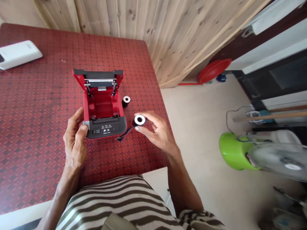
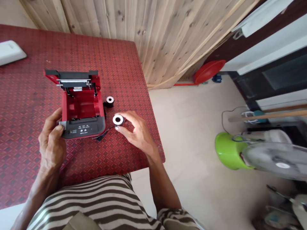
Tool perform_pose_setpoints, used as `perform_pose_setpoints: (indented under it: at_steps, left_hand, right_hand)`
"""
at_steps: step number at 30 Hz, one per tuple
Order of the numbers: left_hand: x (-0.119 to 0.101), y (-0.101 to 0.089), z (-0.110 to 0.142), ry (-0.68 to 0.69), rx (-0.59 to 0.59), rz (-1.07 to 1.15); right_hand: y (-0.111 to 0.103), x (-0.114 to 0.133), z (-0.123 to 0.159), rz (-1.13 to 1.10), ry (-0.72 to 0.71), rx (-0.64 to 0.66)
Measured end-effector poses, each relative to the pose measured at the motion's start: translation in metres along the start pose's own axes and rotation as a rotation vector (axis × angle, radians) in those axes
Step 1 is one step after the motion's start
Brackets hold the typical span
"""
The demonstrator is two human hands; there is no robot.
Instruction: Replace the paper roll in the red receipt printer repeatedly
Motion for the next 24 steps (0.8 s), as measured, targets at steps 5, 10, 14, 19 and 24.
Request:
perform_pose_setpoints:
  at_steps: [5, 10, 14, 19, 24]
  left_hand:
    - [-0.006, 0.0, 0.0, 0.007, -0.001, -0.025]
    - [-0.009, 0.0, 0.002, -0.015, -0.002, -0.019]
    - [-0.01, 0.002, 0.003, -0.016, 0.008, 0.018]
    - [-0.011, 0.002, 0.003, -0.048, 0.02, 0.02]
    - [-0.013, 0.002, 0.003, -0.055, 0.013, 0.044]
  right_hand:
    - [-0.016, 0.07, -0.041, 0.357, -0.172, 0.125]
    - [0.024, 0.088, -0.097, 0.732, -0.115, 0.379]
    - [0.037, 0.092, -0.11, 0.828, -0.084, 0.397]
    - [0.04, 0.103, -0.112, 0.842, -0.019, 0.46]
    - [0.042, 0.109, -0.116, 0.859, 0.04, 0.494]
Point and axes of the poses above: each hand's wrist, its own z-axis away from the middle knuckle, its own y-axis out of the palm, x = y × z, the point moved 3 cm from there along -z, towards the middle knuckle, and after that the axes turned 13 degrees about x, right-handed, at the moved point
